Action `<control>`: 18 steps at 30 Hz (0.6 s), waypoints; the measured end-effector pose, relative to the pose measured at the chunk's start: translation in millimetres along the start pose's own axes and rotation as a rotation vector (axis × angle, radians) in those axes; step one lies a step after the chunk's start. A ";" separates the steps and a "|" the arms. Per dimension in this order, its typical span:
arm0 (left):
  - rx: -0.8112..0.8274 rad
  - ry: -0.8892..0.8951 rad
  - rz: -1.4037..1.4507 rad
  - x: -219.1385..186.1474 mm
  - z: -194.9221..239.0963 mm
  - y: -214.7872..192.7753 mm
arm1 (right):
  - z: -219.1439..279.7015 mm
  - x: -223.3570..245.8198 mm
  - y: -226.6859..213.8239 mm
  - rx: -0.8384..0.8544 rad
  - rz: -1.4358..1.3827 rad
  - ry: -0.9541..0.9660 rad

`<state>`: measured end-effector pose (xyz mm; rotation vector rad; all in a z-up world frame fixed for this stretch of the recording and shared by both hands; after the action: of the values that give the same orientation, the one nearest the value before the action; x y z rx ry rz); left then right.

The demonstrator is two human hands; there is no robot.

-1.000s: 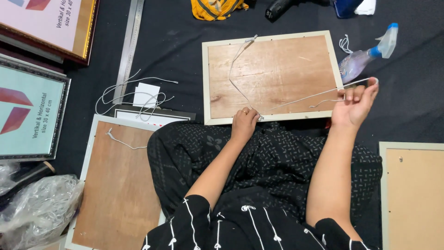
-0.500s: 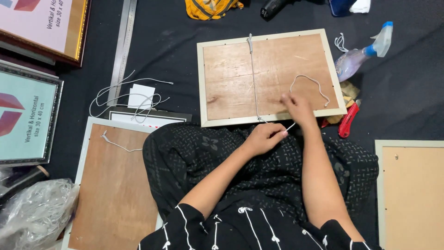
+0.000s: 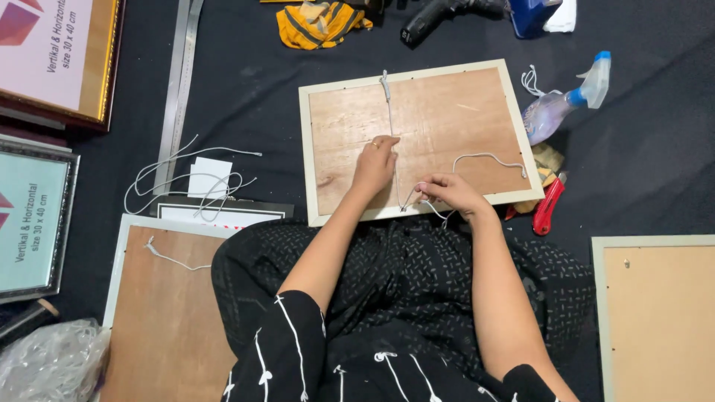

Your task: The person ties a white cord to the back of a wooden picture frame. They loop the cord through metal eyelets and secure it with multiple knots.

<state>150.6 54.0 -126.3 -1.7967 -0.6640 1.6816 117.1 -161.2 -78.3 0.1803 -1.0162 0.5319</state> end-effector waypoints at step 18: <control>-0.031 -0.106 0.013 -19.6 65.1 17.7 | -5.7 10.6 -7.0 -0.202 -0.432 -0.123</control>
<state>83.5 32.9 -127.2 -1.7460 -0.7293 1.7939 129.3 -161.4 -71.6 0.2470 -1.1050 0.0252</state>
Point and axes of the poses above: each hand's wrist, its own z-axis away from the middle knuckle, its own y-axis out of the palm, x = y × z, the point moved 2 cm from there along -z, towards the middle knuckle
